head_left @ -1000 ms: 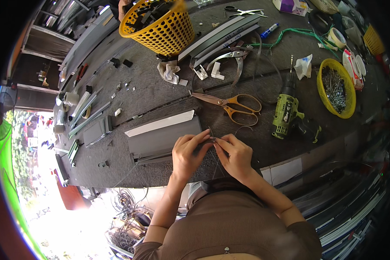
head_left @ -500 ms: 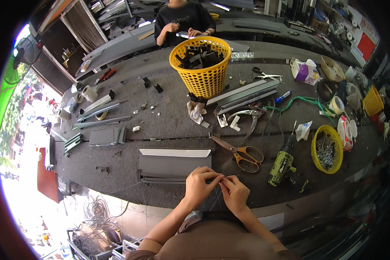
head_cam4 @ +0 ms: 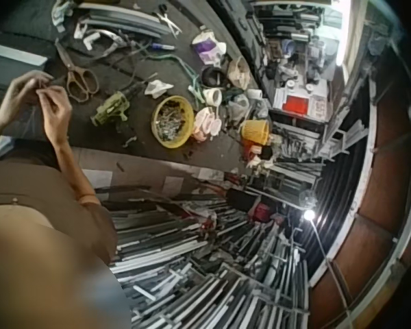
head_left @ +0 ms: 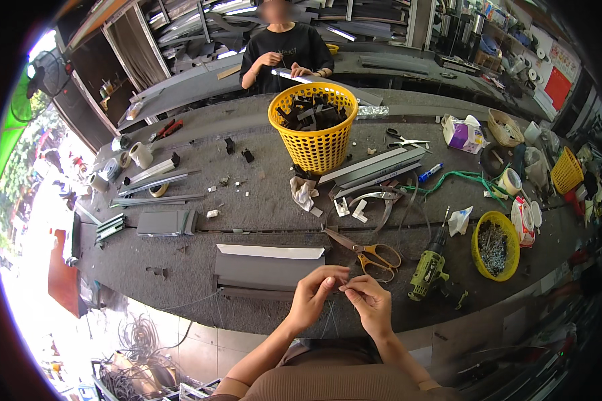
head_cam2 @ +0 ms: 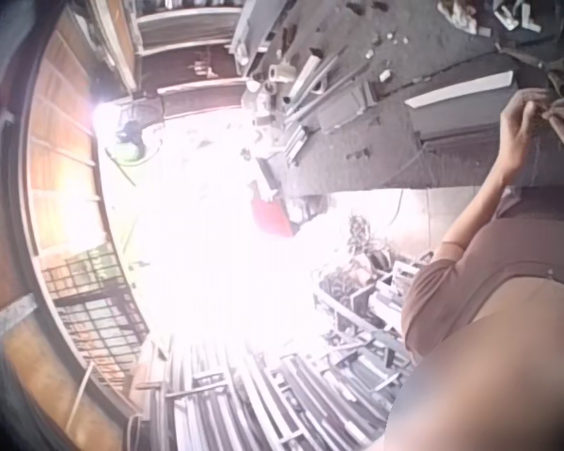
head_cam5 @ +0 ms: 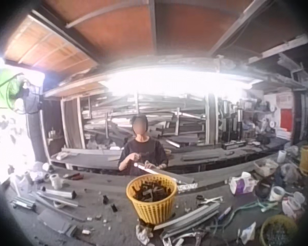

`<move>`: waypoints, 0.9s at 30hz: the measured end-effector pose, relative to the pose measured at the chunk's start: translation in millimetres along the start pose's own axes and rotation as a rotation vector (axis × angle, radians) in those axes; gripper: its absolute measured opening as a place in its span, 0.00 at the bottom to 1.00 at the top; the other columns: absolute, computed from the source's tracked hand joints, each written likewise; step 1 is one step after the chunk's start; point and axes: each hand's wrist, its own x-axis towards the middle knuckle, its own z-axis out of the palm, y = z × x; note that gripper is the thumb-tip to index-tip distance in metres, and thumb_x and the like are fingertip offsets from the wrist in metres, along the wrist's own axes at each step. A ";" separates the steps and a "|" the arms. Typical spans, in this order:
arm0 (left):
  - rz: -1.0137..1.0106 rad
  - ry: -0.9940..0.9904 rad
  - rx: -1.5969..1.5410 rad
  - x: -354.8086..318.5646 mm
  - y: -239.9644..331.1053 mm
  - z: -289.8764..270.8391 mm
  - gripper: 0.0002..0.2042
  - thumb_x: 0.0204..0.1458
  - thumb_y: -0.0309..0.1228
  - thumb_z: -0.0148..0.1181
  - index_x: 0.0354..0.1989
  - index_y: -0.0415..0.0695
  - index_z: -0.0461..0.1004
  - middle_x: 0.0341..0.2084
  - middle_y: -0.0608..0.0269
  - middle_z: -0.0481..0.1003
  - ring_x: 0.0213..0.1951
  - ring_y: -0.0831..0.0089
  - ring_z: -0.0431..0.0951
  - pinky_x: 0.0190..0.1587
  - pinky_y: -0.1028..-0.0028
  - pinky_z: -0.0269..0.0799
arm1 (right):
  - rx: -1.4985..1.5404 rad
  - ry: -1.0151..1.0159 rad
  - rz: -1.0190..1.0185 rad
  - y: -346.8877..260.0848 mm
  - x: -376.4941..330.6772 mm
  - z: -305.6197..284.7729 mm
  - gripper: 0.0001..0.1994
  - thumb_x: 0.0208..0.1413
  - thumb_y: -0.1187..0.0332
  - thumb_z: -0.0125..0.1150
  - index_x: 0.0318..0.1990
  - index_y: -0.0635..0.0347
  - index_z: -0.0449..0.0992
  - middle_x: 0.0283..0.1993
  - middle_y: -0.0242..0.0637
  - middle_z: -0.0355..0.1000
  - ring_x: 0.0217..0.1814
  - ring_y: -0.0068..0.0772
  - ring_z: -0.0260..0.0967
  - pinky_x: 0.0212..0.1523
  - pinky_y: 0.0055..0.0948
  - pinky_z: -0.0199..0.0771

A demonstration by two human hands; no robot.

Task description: The person assembles a metal frame by aligning metal profiles and securing them with screws using a cordless drill. They handle metal profiles, screws, and a drill, working at a cluttered workbench.

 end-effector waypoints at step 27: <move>0.550 -0.341 0.895 -14.9 53.2 -20.7 0.06 0.48 0.30 0.67 0.36 0.50 0.84 0.53 0.68 0.77 0.47 0.68 0.78 0.49 0.67 0.78 | 0.247 -0.192 0.534 -15.2 -0.8 -13.0 0.09 0.73 0.66 0.52 0.39 0.59 0.68 0.21 0.28 0.69 0.15 0.12 0.60 0.14 0.16 0.53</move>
